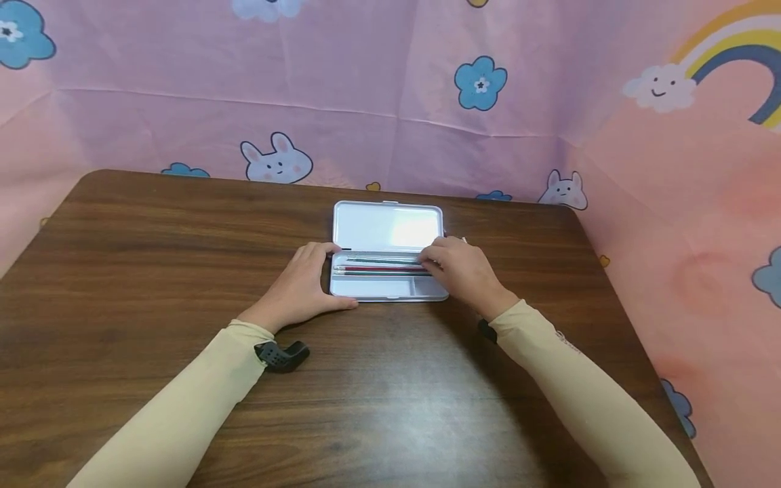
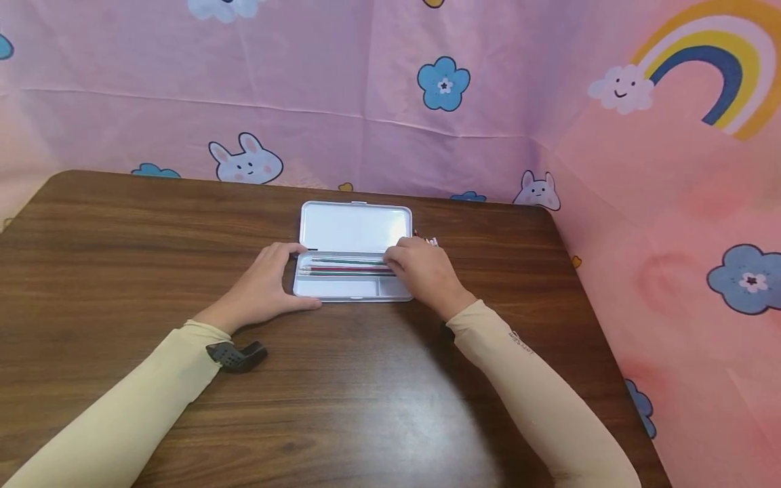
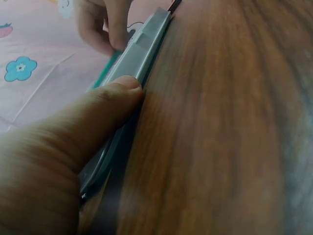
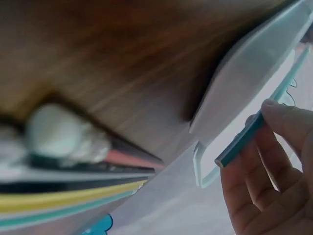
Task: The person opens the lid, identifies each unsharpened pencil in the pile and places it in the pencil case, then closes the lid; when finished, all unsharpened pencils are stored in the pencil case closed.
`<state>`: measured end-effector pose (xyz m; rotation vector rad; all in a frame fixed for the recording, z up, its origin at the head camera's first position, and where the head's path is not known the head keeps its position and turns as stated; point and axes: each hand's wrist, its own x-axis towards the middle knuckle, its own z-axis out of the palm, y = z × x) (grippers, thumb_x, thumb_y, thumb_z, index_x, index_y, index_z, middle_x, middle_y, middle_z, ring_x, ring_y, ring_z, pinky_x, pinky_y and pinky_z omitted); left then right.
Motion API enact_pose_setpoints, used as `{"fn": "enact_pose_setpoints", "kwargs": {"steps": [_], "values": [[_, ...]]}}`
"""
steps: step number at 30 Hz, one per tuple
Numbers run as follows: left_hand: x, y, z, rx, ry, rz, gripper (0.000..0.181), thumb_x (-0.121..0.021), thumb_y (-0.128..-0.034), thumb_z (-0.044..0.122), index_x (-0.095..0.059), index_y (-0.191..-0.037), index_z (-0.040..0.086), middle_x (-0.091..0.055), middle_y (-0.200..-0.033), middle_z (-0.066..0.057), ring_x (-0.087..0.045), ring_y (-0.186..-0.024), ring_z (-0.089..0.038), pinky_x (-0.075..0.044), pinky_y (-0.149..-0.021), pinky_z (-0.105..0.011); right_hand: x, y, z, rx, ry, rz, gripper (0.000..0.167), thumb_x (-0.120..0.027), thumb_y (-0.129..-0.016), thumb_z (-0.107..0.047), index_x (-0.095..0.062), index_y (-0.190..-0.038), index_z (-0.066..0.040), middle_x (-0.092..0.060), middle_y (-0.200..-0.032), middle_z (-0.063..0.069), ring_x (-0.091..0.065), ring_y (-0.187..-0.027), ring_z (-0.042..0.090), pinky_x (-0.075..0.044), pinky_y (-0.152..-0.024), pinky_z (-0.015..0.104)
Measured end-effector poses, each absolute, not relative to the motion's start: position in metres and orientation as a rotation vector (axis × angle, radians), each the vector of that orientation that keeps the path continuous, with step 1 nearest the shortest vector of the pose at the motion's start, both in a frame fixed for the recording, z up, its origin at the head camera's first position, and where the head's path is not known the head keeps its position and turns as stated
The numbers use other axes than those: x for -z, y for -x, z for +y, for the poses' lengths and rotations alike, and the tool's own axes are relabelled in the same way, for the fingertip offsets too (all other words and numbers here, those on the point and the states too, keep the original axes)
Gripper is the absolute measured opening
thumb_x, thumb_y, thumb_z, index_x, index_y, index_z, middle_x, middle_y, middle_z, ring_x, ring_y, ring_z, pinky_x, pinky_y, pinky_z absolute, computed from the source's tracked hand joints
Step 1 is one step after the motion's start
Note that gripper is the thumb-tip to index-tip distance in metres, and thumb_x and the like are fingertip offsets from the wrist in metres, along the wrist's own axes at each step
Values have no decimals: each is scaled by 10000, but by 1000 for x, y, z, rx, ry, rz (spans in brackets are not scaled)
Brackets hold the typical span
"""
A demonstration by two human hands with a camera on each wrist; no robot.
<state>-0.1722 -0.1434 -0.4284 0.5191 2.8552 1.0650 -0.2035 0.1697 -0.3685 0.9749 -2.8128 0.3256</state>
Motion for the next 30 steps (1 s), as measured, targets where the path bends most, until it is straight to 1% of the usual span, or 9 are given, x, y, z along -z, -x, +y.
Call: {"fn": "enact_pose_setpoints", "kwargs": {"steps": [5,12,18,24,30], "values": [[428,172,-141,-1065,-524,2849,1056,-853,-746,636,-374,-1511,87,-449,-1421,-109,-414,-1269,-272,-400,-1095,-519,371,211,162,-268,-994,-2863,108,-721,-979,-123,-796,-1051,-150,-730,-989,7,-659,-916,182,-572,-761,371],[427,172,-142,-1080,-519,2846,1049,-857,-748,625,-372,-1511,94,-438,-1451,-111,-408,-1300,-281,-384,-1110,-531,373,220,152,-242,-1016,-2875,112,-723,-981,-135,-800,-1062,-142,-731,-1005,19,-675,-935,193,-571,-789,386],[428,172,-142,-1095,-525,2844,1054,-860,-739,632,-383,-1505,88,-446,-1448,-111,-413,-1307,-284,-387,-1109,-530,374,220,145,-193,-1060,-2889,119,-702,-995,-138,-796,-1067,-143,-711,-1002,14,-664,-894,165,-563,-731,344],[428,172,-141,-1090,-528,2845,1052,-858,-739,636,-384,-1503,91,-451,-1443,-111,-414,-1306,-286,-387,-1106,-528,375,219,143,-149,-1054,-2910,111,-702,-995,-134,-794,-1055,-149,-724,-1000,-2,-668,-883,135,-566,-744,323],[428,173,-143,-1089,-531,2850,1048,-863,-738,627,-385,-1501,89,-460,-1416,-110,-420,-1278,-288,-392,-1092,-530,375,218,141,-139,-1059,-2944,156,-678,-1008,-124,-797,-1104,-148,-734,-1020,-2,-674,-901,135,-571,-769,337]]}}
